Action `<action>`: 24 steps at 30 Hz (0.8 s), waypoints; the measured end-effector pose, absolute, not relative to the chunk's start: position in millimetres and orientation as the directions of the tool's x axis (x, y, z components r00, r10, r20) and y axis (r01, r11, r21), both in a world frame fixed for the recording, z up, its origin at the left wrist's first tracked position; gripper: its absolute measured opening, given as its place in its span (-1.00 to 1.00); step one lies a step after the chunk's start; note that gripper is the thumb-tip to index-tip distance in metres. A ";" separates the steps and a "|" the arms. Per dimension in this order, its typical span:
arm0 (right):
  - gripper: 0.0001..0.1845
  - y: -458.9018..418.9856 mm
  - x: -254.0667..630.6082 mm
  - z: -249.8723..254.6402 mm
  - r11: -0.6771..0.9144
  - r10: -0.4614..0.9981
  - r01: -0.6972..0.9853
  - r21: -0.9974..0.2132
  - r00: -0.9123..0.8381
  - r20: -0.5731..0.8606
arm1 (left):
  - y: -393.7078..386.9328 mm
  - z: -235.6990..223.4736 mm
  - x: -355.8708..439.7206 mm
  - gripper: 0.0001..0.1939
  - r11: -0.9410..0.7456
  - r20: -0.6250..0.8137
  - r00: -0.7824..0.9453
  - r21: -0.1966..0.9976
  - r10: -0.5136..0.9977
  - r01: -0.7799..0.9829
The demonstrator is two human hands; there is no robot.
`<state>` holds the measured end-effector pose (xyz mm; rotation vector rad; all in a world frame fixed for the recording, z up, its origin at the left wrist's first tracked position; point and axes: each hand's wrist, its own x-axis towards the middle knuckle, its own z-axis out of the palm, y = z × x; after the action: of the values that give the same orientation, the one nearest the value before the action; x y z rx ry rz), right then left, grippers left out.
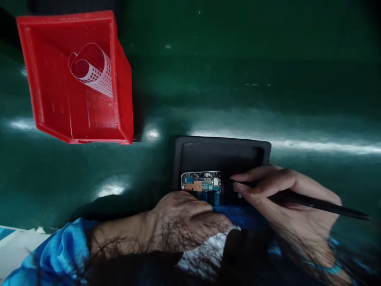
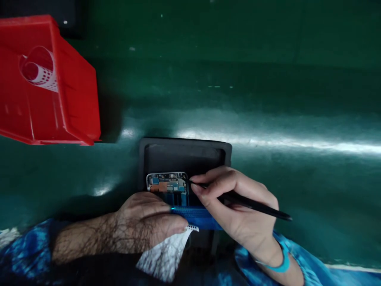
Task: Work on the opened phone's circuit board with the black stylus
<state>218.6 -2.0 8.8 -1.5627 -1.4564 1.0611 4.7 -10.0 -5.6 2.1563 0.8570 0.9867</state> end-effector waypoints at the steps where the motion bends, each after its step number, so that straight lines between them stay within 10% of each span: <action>1: -0.73 -1.9 218.8 9.4 -0.088 0.996 0.378 -0.922 0.013 -0.089 | -10.4 -6.1 3.7 -0.66 -0.613 0.407 0.526 0.728 0.746 0.307; 24: -0.73 -4.5 218.5 7.2 -0.079 0.997 0.388 -0.918 0.015 -0.079 | -17.8 -12.9 -0.7 -0.87 -0.609 0.371 0.569 0.731 0.734 0.309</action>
<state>218.5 -4.5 7.2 -1.5619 -1.4593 1.0543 -0.7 -17.8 -12.9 2.1894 0.8303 0.9019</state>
